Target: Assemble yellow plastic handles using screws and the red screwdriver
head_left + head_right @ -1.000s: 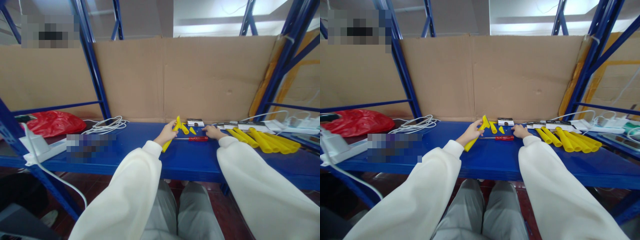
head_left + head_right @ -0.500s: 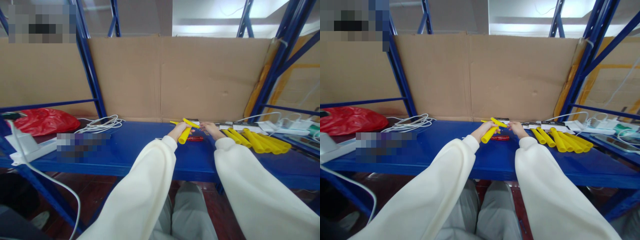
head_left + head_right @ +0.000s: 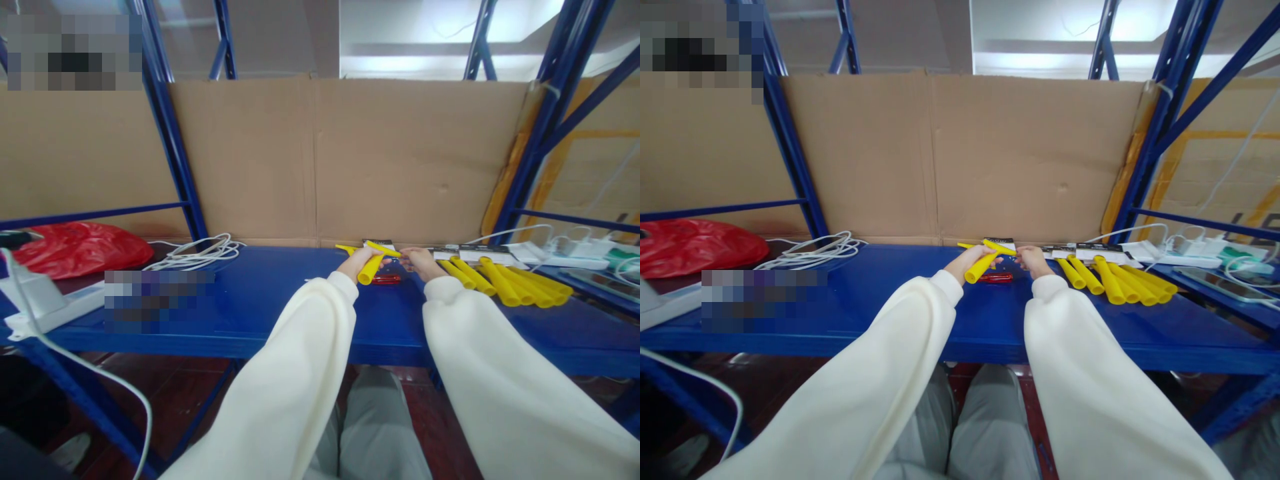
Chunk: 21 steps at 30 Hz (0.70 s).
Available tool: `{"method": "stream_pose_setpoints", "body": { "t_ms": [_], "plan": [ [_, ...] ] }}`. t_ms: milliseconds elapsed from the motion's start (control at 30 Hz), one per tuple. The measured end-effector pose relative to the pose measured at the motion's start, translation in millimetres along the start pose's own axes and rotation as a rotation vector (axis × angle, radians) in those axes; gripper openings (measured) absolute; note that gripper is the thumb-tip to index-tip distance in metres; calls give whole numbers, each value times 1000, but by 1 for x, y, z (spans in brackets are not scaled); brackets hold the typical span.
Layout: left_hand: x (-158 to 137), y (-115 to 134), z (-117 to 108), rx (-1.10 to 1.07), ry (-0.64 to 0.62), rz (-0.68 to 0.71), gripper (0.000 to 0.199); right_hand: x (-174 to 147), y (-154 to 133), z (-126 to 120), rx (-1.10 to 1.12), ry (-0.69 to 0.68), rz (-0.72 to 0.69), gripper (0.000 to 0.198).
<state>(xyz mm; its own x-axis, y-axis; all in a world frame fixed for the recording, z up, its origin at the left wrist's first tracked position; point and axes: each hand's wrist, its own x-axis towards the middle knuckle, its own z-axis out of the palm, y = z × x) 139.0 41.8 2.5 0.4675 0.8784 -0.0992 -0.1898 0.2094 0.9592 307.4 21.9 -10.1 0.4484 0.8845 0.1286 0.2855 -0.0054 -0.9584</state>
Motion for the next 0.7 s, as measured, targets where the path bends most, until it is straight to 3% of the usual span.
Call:
{"method": "stream_pose_setpoints", "body": {
  "t_ms": [200,300,467,567,700],
  "plan": [
    [-14,17,-17,161,91,102,33,3,5,2,-305,-86,-112,21],
    [-25,27,-31,412,203,320,46,7,8,0,-471,-153,-174,19],
    [-52,33,-68,886,313,776,66,11,3,-17,-702,-58,-266,21],
    [-69,28,-90,1072,321,836,70,11,-1,-28,-862,-82,-276,19],
    [-83,17,-105,1199,368,771,70,6,-5,-33,-994,-185,-218,19]
  ]
}}
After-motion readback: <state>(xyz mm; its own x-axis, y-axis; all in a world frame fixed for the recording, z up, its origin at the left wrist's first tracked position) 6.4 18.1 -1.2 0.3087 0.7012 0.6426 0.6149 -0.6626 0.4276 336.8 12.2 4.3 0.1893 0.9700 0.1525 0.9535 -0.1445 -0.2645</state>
